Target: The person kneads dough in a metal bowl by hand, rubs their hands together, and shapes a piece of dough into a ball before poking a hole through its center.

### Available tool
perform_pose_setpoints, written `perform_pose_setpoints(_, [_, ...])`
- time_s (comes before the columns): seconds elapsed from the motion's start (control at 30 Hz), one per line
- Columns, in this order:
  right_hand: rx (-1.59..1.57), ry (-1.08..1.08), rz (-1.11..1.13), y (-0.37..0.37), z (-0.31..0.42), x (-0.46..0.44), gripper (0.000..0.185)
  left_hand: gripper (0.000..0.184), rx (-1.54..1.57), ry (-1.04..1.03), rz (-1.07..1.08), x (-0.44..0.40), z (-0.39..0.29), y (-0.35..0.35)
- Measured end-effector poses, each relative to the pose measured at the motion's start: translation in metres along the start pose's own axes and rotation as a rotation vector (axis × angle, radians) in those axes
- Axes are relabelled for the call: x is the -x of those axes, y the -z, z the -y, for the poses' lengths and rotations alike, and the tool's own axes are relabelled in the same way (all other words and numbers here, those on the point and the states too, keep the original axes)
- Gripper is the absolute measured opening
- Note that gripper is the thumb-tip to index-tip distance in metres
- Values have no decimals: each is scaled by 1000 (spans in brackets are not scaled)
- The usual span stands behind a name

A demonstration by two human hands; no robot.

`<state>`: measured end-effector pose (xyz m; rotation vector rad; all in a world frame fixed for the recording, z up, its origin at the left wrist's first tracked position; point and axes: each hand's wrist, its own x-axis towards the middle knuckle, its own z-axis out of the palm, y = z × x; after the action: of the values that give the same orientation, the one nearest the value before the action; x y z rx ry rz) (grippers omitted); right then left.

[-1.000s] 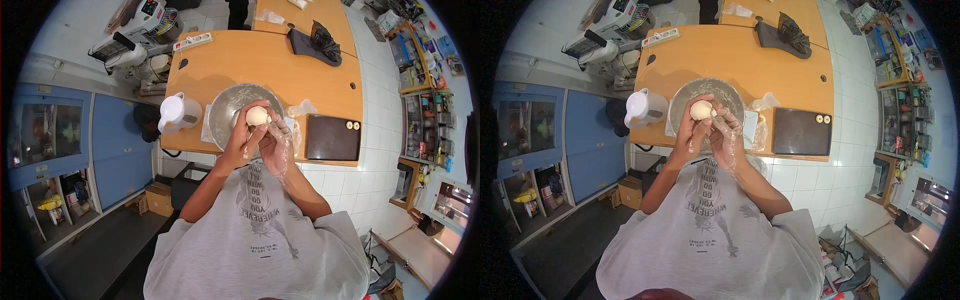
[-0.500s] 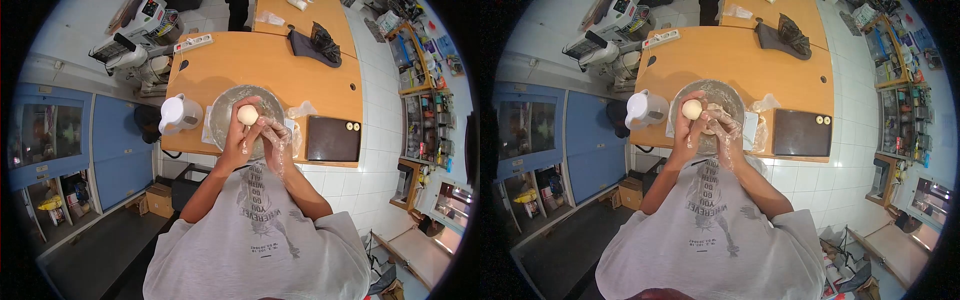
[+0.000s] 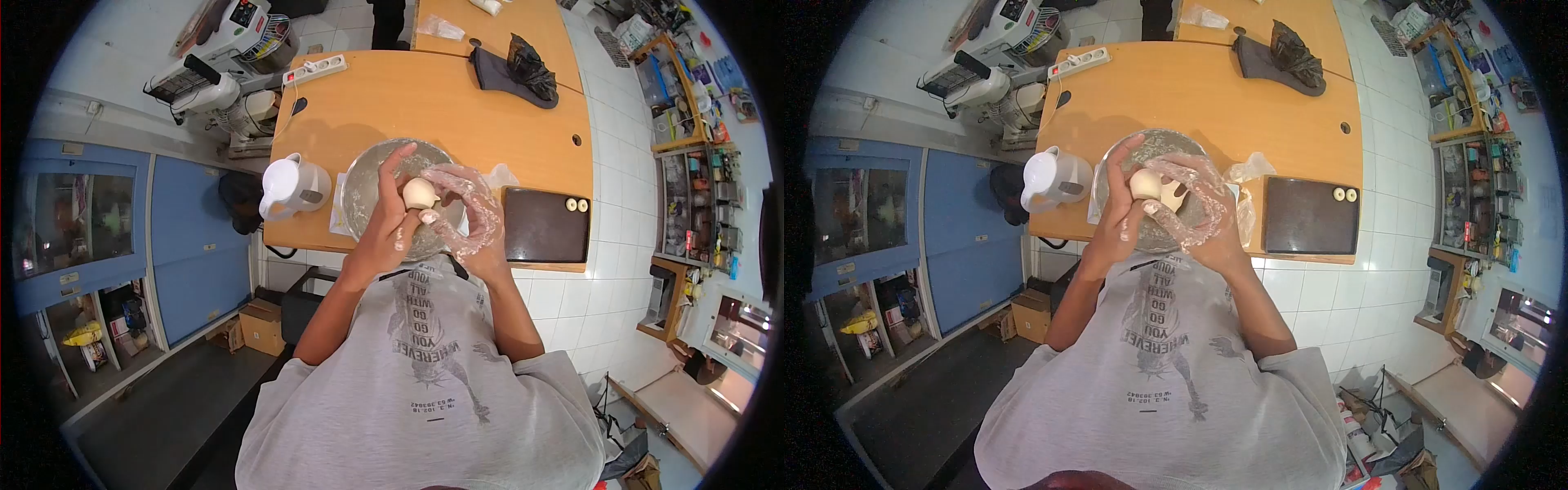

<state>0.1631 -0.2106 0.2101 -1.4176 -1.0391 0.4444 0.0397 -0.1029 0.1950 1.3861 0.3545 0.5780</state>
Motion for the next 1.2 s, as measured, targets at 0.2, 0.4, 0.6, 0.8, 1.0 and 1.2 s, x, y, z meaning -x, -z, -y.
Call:
perform_pose_setpoints(0.2, [-235,-131,-12,1,-16,2,34,90,-114,80,131,-3,-18,8])
perform_pose_setpoints(0.4, [-561,-271,-169,-7,-25,9,30,68,-199,-84,-74,0,3,18])
perform_pose_setpoints(0.6, [-814,-384,-204,-13,-22,14,33,43,-195,-225,-228,1,-7,-7])
perform_pose_setpoints(0.8, [-912,-432,-200,-13,-26,18,29,34,-226,-168,-224,4,-1,5])
perform_pose_setpoints(1.0, [-1075,-543,-220,-8,-29,18,22,50,-149,-145,-117,-6,-16,10])
perform_pose_setpoints(1.2, [-1126,-611,-132,-7,-26,17,21,52,-380,-286,36,-11,-15,22])
